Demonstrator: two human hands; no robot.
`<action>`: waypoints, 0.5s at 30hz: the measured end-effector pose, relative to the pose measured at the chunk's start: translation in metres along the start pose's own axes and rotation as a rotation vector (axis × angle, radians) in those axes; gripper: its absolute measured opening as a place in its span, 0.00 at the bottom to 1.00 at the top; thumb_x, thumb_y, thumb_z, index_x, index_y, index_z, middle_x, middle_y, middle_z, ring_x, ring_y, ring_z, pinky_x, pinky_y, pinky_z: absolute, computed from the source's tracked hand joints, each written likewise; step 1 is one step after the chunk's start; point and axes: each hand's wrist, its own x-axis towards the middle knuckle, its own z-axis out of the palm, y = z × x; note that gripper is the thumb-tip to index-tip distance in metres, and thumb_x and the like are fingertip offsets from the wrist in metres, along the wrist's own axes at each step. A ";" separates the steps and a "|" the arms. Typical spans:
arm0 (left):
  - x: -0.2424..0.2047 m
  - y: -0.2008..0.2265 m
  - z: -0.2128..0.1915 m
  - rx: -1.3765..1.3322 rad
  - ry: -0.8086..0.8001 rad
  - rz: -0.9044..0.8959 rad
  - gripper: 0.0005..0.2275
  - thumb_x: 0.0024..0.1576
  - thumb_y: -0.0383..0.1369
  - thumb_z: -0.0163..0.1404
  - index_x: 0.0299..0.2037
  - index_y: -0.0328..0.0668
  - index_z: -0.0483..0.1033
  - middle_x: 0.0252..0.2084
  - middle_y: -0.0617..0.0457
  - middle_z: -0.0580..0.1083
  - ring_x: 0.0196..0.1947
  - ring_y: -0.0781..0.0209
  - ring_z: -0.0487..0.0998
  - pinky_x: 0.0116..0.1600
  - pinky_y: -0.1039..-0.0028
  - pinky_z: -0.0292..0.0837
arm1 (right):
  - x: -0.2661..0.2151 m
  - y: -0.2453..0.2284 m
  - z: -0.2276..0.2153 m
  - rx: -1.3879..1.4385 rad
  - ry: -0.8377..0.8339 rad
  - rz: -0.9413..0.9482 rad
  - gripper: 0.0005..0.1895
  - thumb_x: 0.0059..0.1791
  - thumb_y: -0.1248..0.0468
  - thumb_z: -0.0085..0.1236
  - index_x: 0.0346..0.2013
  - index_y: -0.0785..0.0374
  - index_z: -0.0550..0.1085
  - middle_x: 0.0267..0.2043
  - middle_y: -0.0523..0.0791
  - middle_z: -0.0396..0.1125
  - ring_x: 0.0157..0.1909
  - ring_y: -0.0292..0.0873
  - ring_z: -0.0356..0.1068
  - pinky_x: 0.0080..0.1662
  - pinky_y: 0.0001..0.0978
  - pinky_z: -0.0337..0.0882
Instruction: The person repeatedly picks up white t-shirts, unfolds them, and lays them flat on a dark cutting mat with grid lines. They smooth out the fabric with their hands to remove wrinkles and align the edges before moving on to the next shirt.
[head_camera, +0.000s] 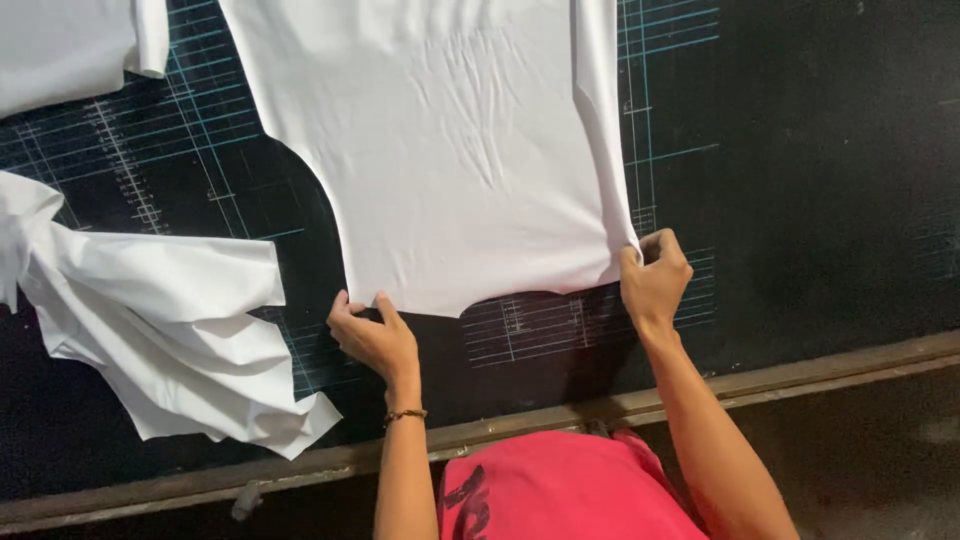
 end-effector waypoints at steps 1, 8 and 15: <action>0.000 -0.002 0.000 -0.002 0.000 -0.001 0.23 0.55 0.32 0.59 0.60 0.41 0.68 0.40 0.53 0.70 0.41 0.45 0.71 0.47 0.47 0.64 | -0.002 0.000 -0.001 -0.001 0.001 -0.001 0.04 0.41 0.66 0.58 0.29 0.58 0.72 0.24 0.49 0.71 0.31 0.57 0.74 0.36 0.46 0.71; 0.008 -0.003 0.001 -0.035 -0.011 -0.090 0.07 0.59 0.32 0.56 0.43 0.44 0.75 0.26 0.61 0.68 0.33 0.49 0.75 0.45 0.57 0.67 | -0.015 -0.033 -0.009 0.096 -0.058 -0.008 0.18 0.43 0.68 0.60 0.46 0.59 0.67 0.33 0.52 0.74 0.36 0.58 0.76 0.38 0.48 0.72; 0.017 0.010 -0.010 -0.074 0.004 -0.074 0.03 0.59 0.30 0.56 0.39 0.42 0.76 0.22 0.54 0.70 0.29 0.42 0.77 0.40 0.59 0.70 | -0.019 -0.026 -0.013 0.113 -0.062 -0.022 0.21 0.46 0.75 0.58 0.52 0.63 0.65 0.32 0.54 0.73 0.35 0.60 0.75 0.37 0.50 0.72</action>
